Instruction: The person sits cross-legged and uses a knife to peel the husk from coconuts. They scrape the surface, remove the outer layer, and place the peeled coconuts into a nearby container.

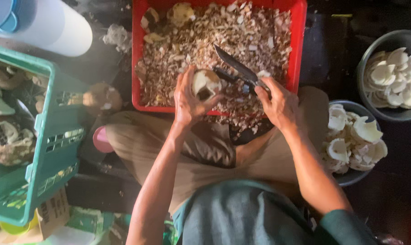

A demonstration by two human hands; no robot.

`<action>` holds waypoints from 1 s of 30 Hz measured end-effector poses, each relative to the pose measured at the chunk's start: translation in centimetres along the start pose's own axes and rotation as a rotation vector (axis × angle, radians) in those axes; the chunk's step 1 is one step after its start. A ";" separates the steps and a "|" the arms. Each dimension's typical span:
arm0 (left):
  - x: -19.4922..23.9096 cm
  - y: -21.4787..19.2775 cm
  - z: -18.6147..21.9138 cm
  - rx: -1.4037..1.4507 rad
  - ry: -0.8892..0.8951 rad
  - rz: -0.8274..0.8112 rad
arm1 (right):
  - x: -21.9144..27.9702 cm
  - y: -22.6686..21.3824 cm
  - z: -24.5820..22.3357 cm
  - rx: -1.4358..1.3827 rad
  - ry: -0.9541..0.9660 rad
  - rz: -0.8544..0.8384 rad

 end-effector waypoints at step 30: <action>1.8 -0.2 1.5 0.013 0.057 0.148 | 2.6 6.3 8.2 -0.425 0.148 -0.026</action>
Point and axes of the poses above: each hand's wrist, its own x-axis away from the middle knuckle, its own y-axis out of the palm, z = x × y, the point moved 8 cm from there along -x, towards the middle knuckle, and after that the axes turned 9 degrees about -z, right-handed, at the moved point
